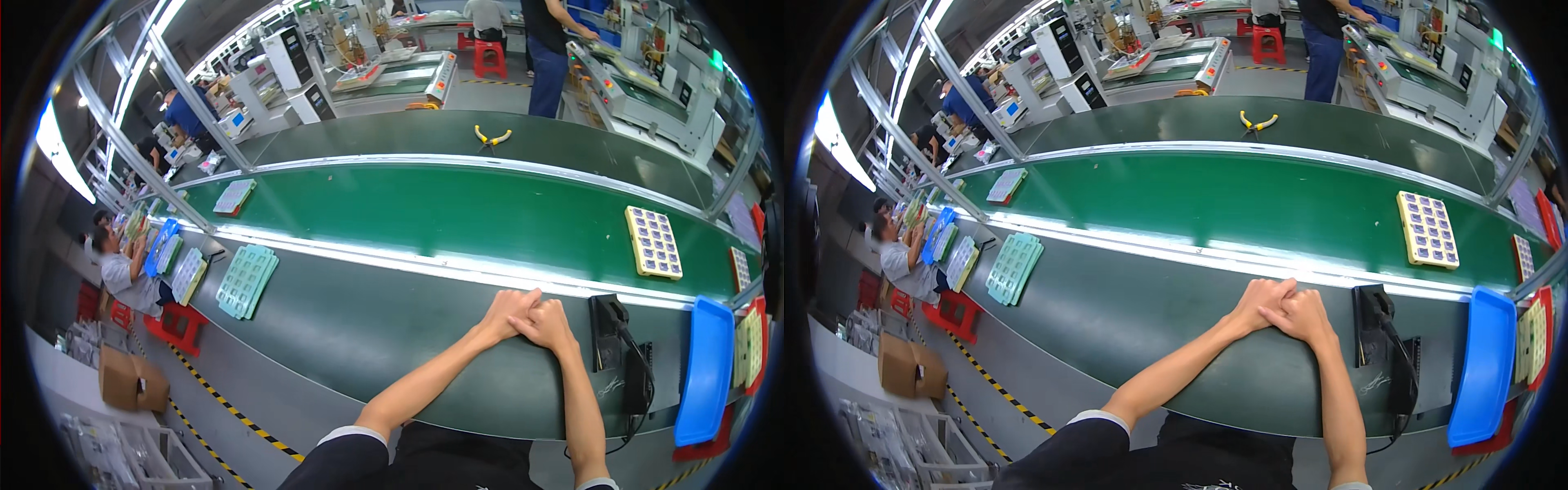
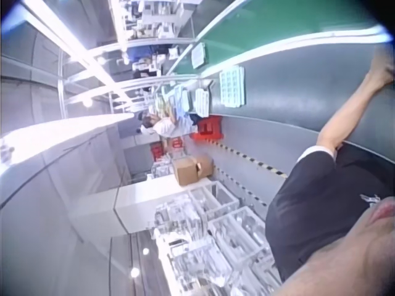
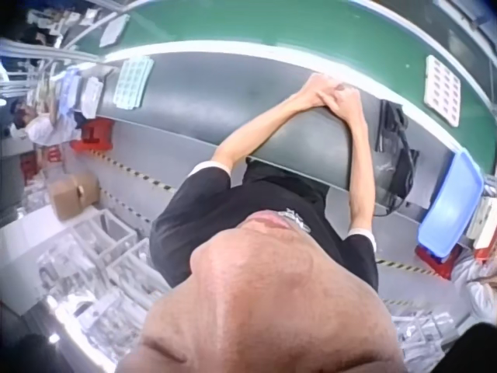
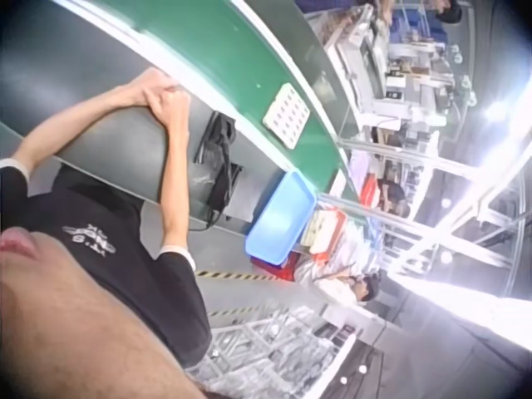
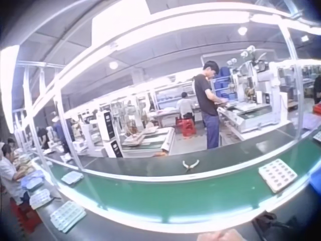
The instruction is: Soldering electronic components onto several printed circuit boards held in a fixture.
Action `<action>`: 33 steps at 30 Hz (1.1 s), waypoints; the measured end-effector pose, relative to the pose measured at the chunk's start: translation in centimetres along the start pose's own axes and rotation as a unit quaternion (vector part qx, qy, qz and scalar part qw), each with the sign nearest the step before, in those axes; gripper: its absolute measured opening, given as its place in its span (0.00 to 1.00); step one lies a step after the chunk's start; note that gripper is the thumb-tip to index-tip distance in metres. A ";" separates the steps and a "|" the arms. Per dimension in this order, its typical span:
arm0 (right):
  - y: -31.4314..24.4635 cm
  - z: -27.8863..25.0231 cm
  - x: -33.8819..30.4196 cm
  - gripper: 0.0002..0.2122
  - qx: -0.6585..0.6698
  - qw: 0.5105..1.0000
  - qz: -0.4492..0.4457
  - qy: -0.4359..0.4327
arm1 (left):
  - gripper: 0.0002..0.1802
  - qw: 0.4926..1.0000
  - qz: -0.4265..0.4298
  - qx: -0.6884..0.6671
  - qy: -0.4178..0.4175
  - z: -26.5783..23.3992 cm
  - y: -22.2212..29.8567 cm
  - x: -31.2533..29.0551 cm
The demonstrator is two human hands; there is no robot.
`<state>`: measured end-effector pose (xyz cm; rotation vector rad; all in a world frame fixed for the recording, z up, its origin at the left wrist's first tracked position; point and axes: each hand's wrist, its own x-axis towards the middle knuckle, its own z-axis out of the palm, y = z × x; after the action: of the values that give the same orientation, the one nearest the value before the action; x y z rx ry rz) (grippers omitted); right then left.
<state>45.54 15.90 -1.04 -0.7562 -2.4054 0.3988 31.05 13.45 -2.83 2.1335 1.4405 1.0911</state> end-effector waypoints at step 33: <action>0.4 0.4 -0.3 0.24 0.014 1.000 0.007 -0.004 | 0.09 1.000 -0.004 -0.001 -0.007 0.0 0.1 -0.1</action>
<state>45.61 15.99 -1.64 -0.7596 -2.3983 0.4419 31.03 13.29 -2.82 2.1284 1.4404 1.0717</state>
